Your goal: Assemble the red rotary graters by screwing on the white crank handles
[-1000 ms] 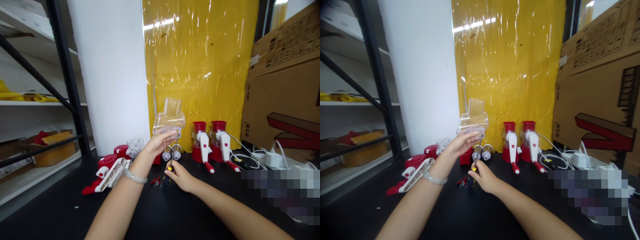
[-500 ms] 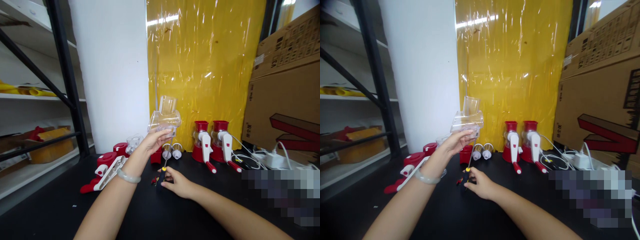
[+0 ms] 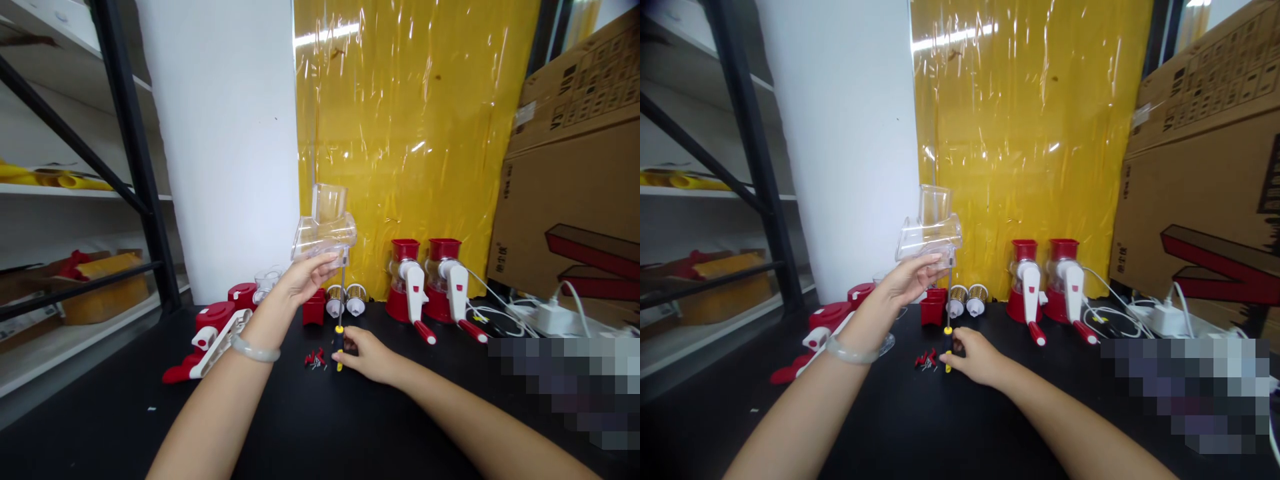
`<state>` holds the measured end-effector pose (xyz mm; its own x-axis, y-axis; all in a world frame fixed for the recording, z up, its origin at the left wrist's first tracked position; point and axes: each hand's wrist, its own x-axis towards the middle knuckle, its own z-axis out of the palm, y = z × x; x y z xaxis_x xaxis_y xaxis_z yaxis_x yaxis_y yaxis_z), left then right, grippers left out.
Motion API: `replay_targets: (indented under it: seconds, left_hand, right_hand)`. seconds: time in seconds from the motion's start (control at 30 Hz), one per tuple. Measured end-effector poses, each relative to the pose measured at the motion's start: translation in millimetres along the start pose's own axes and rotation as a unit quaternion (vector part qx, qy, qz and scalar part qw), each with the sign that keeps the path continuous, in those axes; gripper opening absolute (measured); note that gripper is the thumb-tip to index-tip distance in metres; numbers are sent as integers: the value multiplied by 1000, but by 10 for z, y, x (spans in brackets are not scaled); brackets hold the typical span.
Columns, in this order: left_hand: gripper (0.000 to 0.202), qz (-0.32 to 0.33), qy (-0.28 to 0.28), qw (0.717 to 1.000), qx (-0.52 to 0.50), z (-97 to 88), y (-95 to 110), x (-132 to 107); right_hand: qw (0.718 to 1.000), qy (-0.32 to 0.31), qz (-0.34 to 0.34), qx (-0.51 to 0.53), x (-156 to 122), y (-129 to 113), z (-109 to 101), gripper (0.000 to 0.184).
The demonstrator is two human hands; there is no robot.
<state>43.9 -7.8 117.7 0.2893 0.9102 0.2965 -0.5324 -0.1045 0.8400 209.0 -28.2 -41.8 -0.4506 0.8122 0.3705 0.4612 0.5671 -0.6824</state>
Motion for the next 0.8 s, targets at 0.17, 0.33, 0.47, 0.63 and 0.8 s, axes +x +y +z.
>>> replay_targets:
  seconds: [0.17,0.33,0.47,0.63,0.8]
  left_hand:
    - [16,1,-15,1000,-13,-5,-8,6]
    - [19,7,-7,1000,18,-28,-3,17]
    - [19,12,-1,1000,24,-25,5,11]
    - [21,9,-7,1000,15,-7,17,-6]
    - [17,3,2,1000,24,16,31,-21]
  right_hand:
    - [989,-38,-5,141,-19,-4,18,47]
    - [993,1,23,116,5,17,6,54]
    - [993,-19,10,117,-12,21,-54,67]
    - [982,-57,1,178,-5,17,-4,68]
    - [996,1,28,82,-23,-19,-26,85]
